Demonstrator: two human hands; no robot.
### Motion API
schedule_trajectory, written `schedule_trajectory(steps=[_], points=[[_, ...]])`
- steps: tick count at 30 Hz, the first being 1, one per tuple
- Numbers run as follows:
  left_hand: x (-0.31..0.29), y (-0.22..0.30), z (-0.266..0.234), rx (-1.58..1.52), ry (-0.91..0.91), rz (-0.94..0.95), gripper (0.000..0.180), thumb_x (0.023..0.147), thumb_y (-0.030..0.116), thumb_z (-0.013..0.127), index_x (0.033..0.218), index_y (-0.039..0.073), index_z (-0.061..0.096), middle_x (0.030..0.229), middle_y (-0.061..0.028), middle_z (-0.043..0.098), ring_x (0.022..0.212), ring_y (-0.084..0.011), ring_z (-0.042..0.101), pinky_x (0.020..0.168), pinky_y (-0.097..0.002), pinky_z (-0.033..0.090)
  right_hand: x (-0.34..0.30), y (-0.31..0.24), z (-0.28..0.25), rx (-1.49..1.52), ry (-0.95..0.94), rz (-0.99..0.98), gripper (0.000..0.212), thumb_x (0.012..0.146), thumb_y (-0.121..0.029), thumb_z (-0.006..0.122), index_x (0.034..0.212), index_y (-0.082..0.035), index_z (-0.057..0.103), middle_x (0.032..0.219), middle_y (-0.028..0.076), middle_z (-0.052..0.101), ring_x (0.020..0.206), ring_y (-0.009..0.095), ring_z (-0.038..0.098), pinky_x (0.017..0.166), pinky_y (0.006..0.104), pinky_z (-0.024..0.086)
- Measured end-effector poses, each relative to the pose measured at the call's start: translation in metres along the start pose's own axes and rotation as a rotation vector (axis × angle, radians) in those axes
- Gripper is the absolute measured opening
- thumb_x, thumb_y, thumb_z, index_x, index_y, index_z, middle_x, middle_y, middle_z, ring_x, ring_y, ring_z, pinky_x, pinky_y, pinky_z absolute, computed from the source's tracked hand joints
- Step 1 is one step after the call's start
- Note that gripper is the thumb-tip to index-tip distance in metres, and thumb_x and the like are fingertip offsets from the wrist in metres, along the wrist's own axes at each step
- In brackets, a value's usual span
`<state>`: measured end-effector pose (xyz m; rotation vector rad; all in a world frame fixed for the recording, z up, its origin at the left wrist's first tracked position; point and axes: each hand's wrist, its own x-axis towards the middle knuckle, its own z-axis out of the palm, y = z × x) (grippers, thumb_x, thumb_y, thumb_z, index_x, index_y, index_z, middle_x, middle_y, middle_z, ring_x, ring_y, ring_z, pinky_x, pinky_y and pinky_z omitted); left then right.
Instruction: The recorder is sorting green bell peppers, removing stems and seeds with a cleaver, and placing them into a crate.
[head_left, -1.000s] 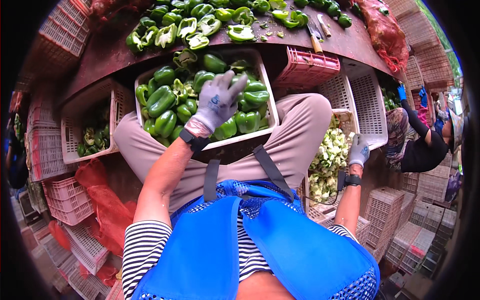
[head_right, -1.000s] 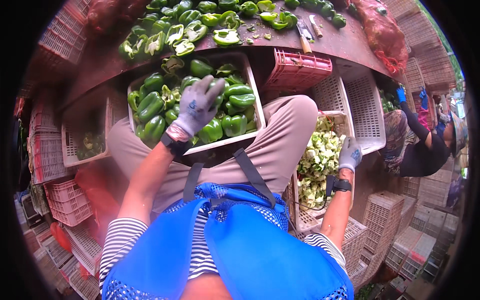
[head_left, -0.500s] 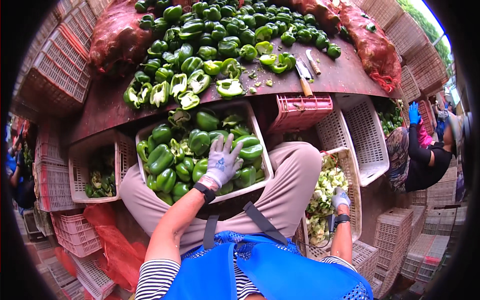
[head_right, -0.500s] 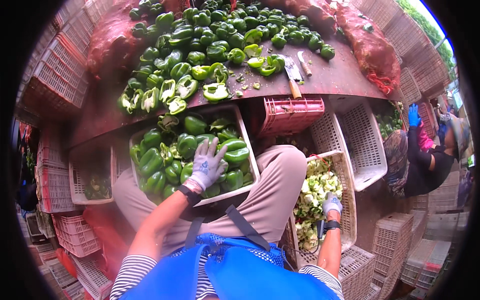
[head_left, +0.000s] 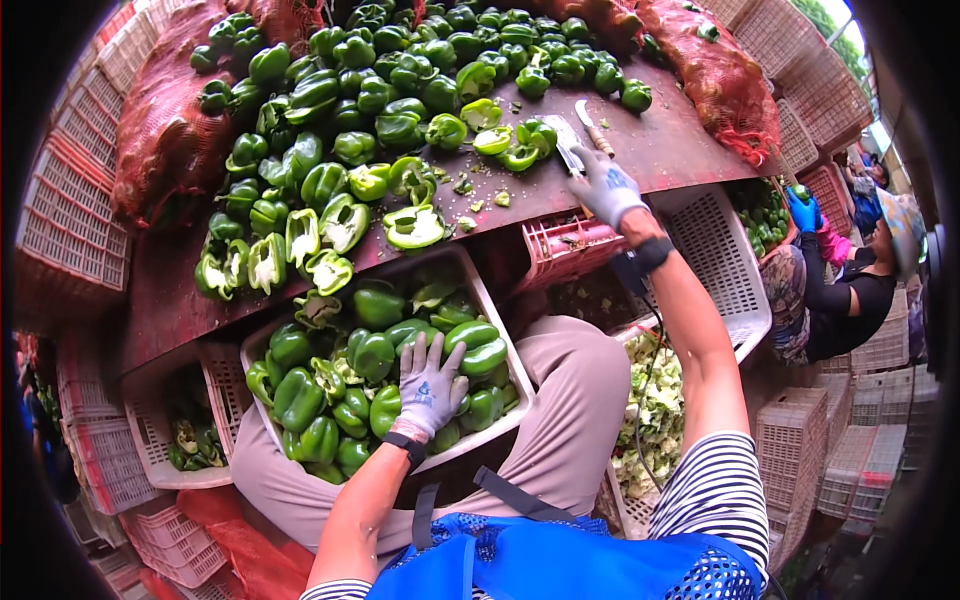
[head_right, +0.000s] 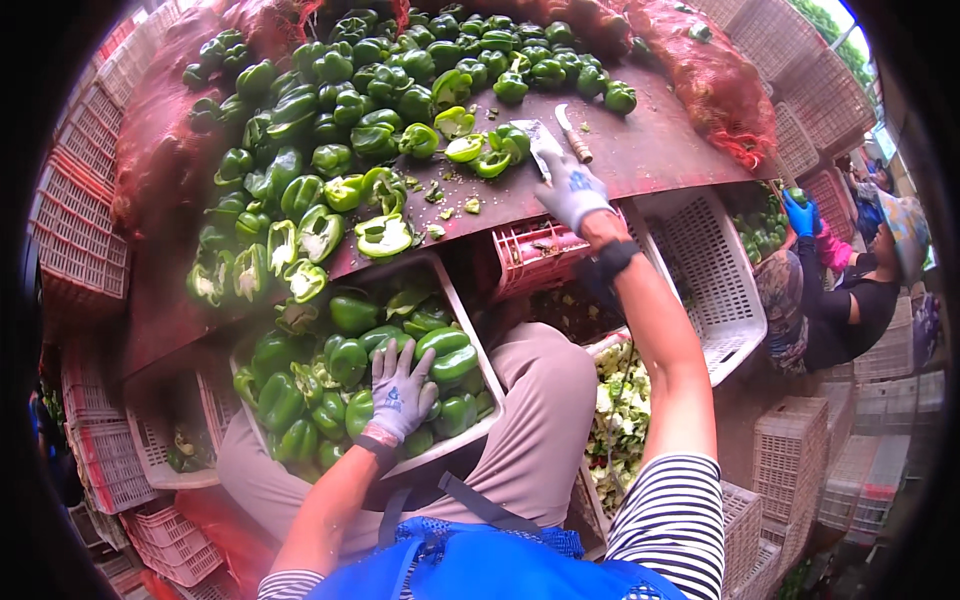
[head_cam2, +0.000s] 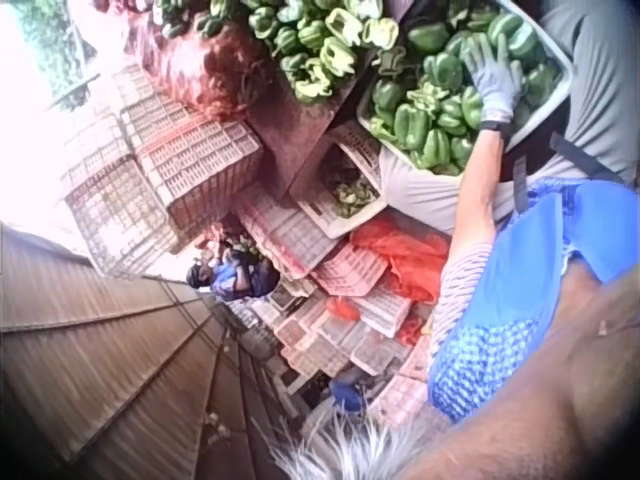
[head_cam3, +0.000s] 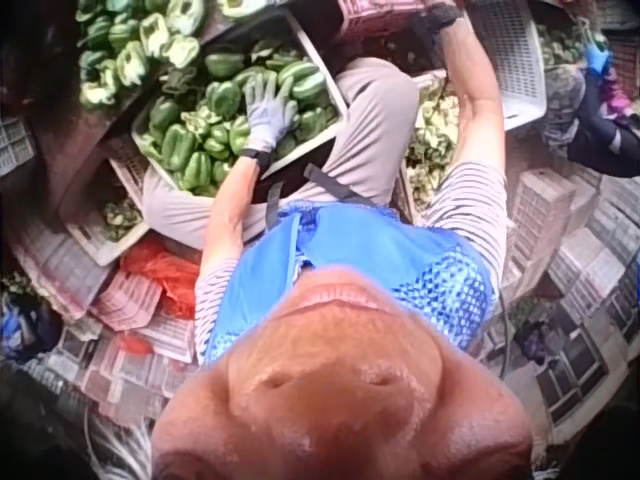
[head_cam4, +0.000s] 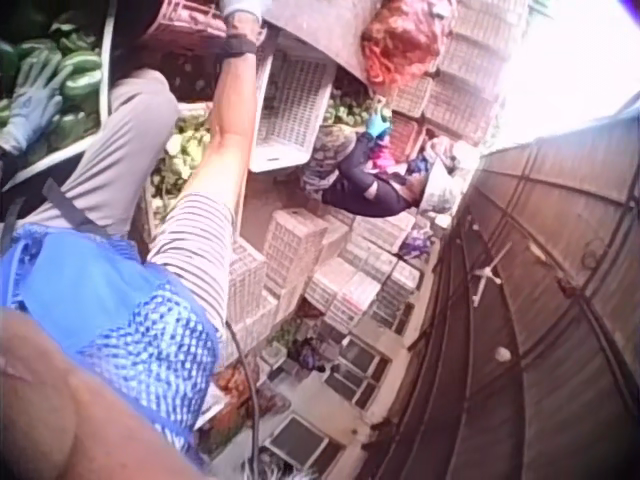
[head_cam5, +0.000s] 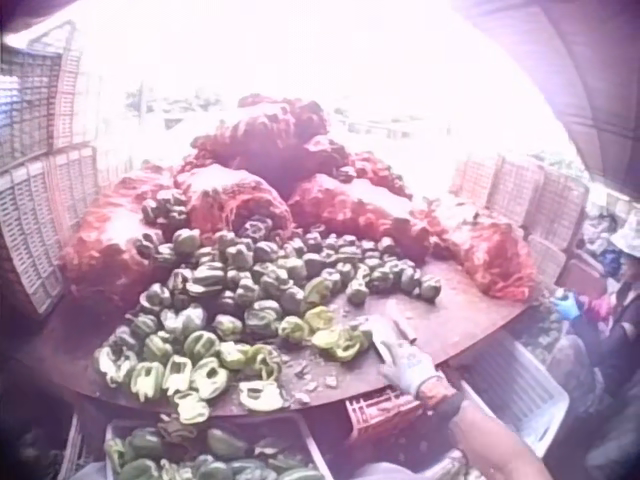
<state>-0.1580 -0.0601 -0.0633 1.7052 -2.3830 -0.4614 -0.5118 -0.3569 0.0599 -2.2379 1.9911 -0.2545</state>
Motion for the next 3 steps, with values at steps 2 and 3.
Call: schedule_trajectory(steps=[2, 3], points=[[0.003, -0.006, 0.008, 0.028, -0.011, 0.005, 0.071, 0.09, 0.045, 0.065, 0.157, 0.024, 0.053, 0.166, -0.0185, 0.039, 0.159, -0.044, 0.02, 0.13, -0.0584, 0.006, 0.062, -0.022, 0.007, -0.058, -0.033, 0.077, 0.07, 0.094, -0.045, 0.067, 0.157, -0.024, 0.045, 0.148, 0.02, 0.057, 0.137, 0.038, 0.057, 0.111, 0.05, 0.049], [0.008, -0.011, 0.006, 0.034, -0.008, 0.006, 0.071, 0.09, 0.045, 0.065, 0.157, 0.024, 0.053, 0.166, -0.0185, 0.039, 0.159, -0.044, 0.02, 0.13, -0.0584, 0.006, 0.084, -0.035, 0.01, -0.102, -0.072, 0.115, 0.072, 0.094, -0.046, 0.067, 0.158, -0.025, 0.043, 0.154, 0.02, 0.053, 0.141, 0.036, 0.053, 0.112, 0.0499, 0.048]])
